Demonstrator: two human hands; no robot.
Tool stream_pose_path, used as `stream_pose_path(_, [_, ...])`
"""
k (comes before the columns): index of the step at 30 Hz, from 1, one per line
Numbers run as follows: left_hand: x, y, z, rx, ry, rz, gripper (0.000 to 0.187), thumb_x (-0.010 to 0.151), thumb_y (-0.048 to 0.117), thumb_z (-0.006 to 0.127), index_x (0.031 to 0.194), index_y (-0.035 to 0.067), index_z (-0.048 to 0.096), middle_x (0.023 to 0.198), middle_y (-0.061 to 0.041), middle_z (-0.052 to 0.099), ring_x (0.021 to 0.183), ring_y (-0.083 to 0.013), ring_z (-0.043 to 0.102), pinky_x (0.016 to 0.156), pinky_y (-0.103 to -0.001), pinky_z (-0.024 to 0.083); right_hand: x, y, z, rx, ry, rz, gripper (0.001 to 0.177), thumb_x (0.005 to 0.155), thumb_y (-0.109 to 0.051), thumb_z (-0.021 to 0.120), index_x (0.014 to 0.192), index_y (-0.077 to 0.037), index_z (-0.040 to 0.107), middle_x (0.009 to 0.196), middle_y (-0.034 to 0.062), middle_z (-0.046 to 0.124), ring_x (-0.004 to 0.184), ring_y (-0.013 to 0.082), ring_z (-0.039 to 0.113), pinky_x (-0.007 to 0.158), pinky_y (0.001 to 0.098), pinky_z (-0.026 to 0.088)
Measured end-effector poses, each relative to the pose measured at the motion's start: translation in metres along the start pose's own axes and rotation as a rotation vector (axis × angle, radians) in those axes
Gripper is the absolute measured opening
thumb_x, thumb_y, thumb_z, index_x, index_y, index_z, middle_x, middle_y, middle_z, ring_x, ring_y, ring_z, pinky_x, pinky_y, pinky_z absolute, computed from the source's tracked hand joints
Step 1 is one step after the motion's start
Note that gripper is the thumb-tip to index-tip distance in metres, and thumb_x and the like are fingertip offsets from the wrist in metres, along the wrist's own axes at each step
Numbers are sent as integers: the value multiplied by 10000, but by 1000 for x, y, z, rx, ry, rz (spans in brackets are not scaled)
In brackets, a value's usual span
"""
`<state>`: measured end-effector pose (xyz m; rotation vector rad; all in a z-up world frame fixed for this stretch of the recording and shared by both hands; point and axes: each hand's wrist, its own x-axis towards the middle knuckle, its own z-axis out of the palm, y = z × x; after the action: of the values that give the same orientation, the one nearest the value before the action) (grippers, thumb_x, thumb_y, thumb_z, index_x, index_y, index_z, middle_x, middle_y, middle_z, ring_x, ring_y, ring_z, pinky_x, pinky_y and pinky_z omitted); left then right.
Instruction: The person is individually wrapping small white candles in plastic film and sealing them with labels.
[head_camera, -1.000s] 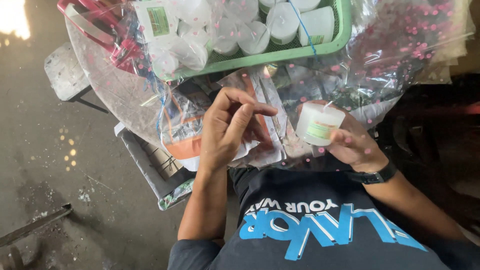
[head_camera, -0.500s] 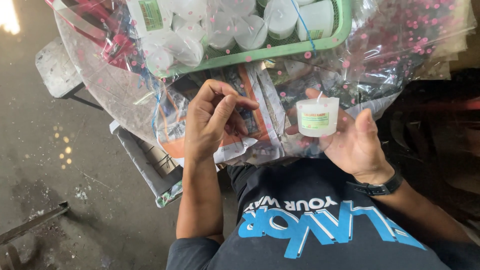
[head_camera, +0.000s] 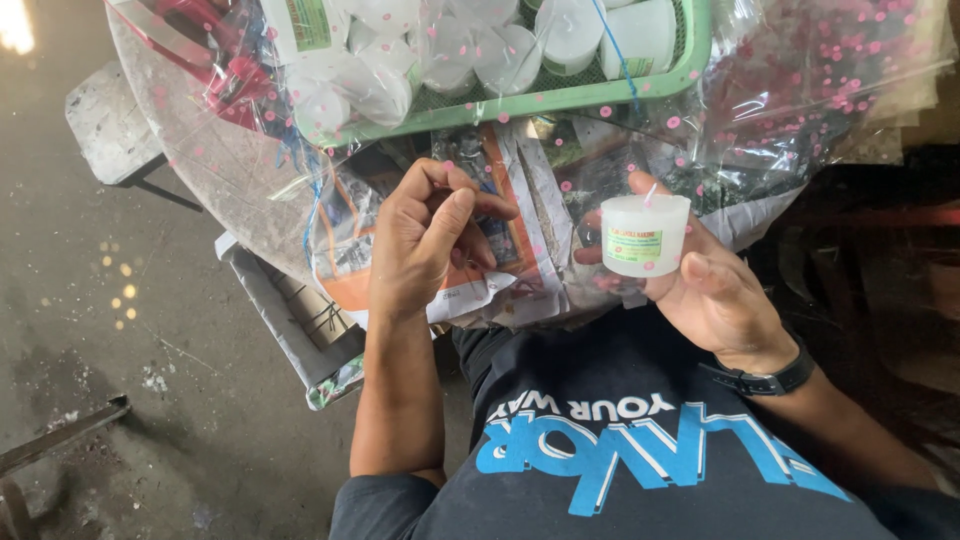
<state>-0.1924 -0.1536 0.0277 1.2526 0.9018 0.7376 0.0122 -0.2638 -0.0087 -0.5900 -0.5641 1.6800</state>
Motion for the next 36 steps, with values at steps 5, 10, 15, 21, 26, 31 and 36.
stream_pose_path(5, [1, 1, 2, -5, 19, 0, 94, 863, 149, 426, 818, 88, 369, 768, -172, 642, 389, -145, 543, 328, -151, 316, -2, -1, -1, -58, -19, 0, 642, 832, -213, 464, 1372, -72, 148, 1283, 230, 367, 1083, 390, 478, 813, 388, 446])
stream_pose_path(10, [2, 3, 2, 14, 38, -17, 87, 850, 137, 421, 798, 87, 372, 763, -160, 646, 390, -135, 527, 340, -164, 348, -3, -3, 1, -67, -20, 5, 635, 830, -174, 449, 1373, -67, 138, 1280, 244, 371, 1091, 413, 469, 842, 406, 453])
stream_pose_path(15, [2, 2, 3, -16, 36, -61, 96, 857, 149, 430, 804, 94, 373, 758, -153, 646, 407, -152, 563, 323, -165, 372, -4, -4, 5, -62, -2, 11, 619, 822, -178, 460, 1363, -78, 176, 1293, 255, 365, 1086, 412, 473, 819, 397, 443])
stream_pose_path(21, [-7, 5, -12, 194, 139, 77, 306, 852, 260, 440, 1049, 26, 420, 873, -125, 638, 595, -146, 631, 446, -179, 447, -8, -4, 7, -27, 66, 53, 619, 812, -133, 458, 1369, -58, 197, 1289, 257, 375, 1065, 395, 481, 817, 391, 433])
stream_pose_path(26, [-17, 34, -64, 582, 768, 494, 116, 875, 179, 458, 910, 68, 471, 801, -44, 597, 557, -100, 461, 542, -202, 383, -12, -6, 11, -100, 107, 88, 629, 787, -162, 484, 1367, -43, 269, 1247, 245, 429, 989, 378, 520, 714, 342, 436])
stream_pose_path(31, [15, 8, -165, 974, 1172, 555, 237, 845, 347, 454, 858, 137, 563, 805, 31, 610, 721, -112, 571, 595, -240, 466, -18, -5, 1, -240, 106, 75, 611, 827, -213, 471, 1373, -2, 296, 1146, 108, 499, 844, 272, 545, 700, 348, 473])
stream_pose_path(36, [59, -23, -200, 812, 748, 146, 529, 776, 646, 282, 509, 194, 349, 465, 84, 241, 405, -50, 181, 423, -211, 161, -15, -8, 19, -301, 171, 102, 594, 772, -229, 455, 1321, -42, 331, 1217, 259, 458, 936, 395, 530, 639, 332, 412])
